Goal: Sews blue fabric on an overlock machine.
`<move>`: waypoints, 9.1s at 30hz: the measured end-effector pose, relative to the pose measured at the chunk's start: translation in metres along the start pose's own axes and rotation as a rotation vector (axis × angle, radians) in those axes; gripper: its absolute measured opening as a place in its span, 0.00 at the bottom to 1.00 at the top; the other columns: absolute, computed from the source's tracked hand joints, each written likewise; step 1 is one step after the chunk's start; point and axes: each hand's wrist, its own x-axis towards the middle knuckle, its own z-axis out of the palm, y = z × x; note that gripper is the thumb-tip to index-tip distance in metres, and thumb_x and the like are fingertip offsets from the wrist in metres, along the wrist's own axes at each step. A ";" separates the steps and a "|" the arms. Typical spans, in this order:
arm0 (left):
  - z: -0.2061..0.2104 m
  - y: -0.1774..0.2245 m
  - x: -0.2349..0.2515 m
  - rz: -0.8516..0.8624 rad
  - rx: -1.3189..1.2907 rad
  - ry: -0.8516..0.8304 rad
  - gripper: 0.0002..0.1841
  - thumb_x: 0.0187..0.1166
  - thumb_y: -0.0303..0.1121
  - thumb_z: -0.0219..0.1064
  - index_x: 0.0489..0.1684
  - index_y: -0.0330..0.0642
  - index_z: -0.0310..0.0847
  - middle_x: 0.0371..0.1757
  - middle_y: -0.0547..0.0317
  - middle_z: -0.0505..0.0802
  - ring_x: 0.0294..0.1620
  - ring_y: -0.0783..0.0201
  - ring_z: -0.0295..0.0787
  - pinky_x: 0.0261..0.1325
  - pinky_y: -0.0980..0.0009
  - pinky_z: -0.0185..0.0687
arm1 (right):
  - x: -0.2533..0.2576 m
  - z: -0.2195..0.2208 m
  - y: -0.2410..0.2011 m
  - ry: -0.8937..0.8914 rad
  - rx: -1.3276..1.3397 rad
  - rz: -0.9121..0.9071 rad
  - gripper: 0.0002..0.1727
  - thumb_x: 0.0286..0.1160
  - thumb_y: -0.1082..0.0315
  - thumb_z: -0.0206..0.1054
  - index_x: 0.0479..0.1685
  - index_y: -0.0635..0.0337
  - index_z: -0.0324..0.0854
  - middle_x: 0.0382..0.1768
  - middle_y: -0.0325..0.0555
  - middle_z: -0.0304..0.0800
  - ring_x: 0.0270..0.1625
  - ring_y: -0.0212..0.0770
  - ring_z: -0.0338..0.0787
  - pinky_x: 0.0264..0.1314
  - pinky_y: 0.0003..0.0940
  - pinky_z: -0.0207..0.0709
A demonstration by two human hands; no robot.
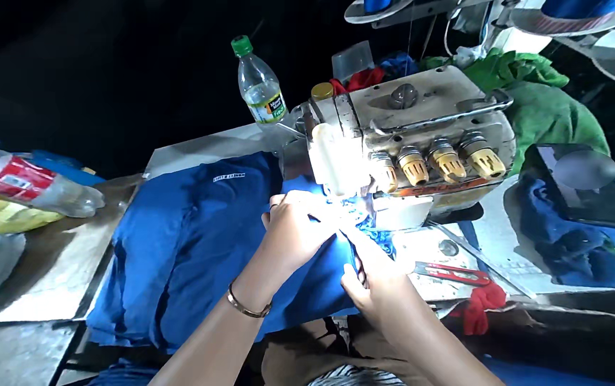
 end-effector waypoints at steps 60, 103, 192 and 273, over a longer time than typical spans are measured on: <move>-0.014 0.006 0.012 0.010 0.145 -0.133 0.09 0.73 0.38 0.78 0.41 0.43 0.91 0.39 0.54 0.92 0.46 0.54 0.88 0.53 0.45 0.79 | 0.003 -0.011 -0.002 -0.146 0.116 -0.017 0.35 0.80 0.68 0.60 0.90 0.58 0.62 0.57 0.60 0.87 0.50 0.49 0.92 0.53 0.37 0.86; -0.024 0.029 0.045 -0.371 0.038 -0.361 0.14 0.74 0.40 0.77 0.25 0.40 0.85 0.28 0.58 0.87 0.33 0.65 0.80 0.38 0.62 0.73 | -0.009 0.001 0.009 0.038 0.280 0.095 0.34 0.71 0.64 0.68 0.82 0.53 0.70 0.33 0.32 0.85 0.29 0.24 0.82 0.33 0.21 0.80; -0.055 -0.204 -0.148 -0.251 -0.068 0.915 0.15 0.85 0.25 0.59 0.55 0.12 0.71 0.49 0.42 0.83 0.50 0.81 0.79 0.57 0.85 0.76 | -0.016 -0.002 0.010 0.071 0.642 0.309 0.03 0.77 0.62 0.73 0.40 0.48 0.89 0.24 0.29 0.87 0.23 0.23 0.81 0.24 0.18 0.73; -0.019 -0.050 -0.017 -0.429 -0.038 0.021 0.42 0.79 0.71 0.54 0.41 0.30 0.86 0.42 0.33 0.90 0.48 0.37 0.86 0.51 0.32 0.75 | 0.036 -0.010 0.007 0.119 0.629 0.174 0.11 0.74 0.70 0.72 0.51 0.60 0.81 0.22 0.35 0.85 0.19 0.29 0.86 0.22 0.24 0.86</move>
